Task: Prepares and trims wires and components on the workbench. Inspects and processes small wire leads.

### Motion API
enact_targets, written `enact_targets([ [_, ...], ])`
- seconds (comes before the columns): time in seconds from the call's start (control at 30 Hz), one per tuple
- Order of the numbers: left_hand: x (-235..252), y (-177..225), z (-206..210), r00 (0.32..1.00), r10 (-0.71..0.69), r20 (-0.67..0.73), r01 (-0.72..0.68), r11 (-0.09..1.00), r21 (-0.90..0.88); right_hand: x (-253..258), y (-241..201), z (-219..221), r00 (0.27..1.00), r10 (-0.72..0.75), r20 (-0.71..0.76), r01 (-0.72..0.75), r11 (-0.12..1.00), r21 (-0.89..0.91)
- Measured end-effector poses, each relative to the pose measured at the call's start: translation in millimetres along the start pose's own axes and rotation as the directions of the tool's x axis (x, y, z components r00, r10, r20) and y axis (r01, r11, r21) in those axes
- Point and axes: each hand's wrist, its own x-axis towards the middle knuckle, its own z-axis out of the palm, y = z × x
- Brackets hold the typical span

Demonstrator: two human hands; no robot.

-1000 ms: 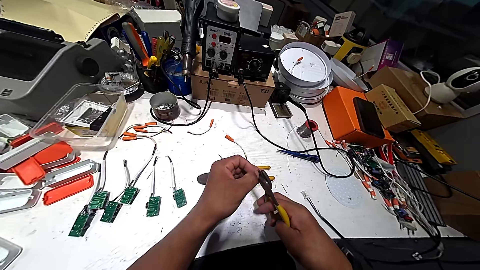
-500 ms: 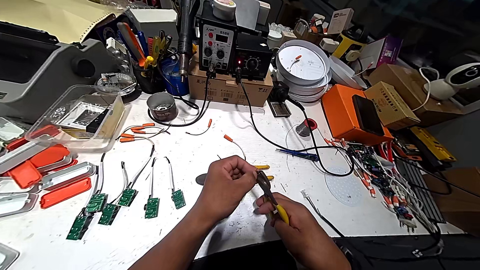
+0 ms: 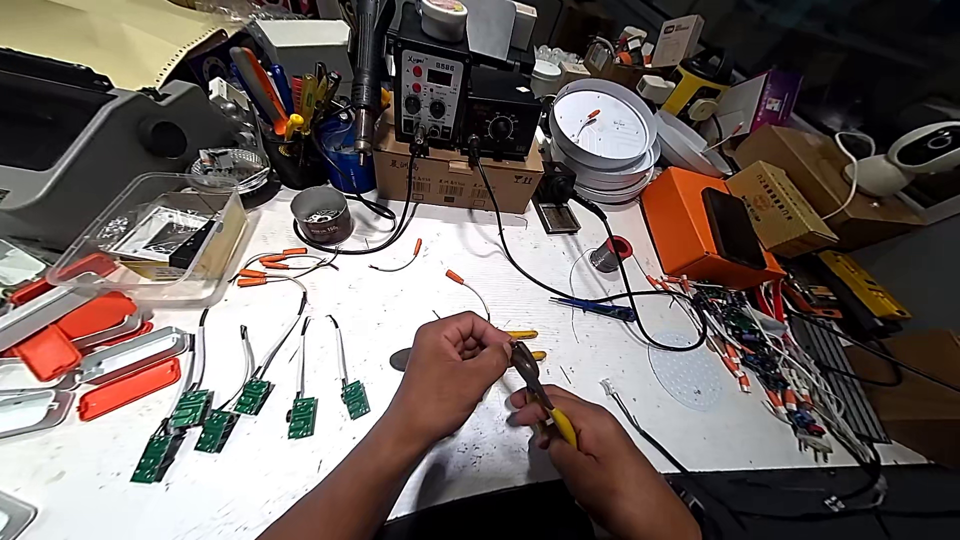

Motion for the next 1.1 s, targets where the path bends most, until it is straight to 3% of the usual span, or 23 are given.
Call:
enact_targets([
  [1.1, 0.6, 0.1, -2.5, 1.0, -0.018, 0.012, 0.017, 1.0, 0.024, -0.1, 3.8, 1.1, 0.999, -0.022, 0.033, 0.02, 0.999, 0.045],
])
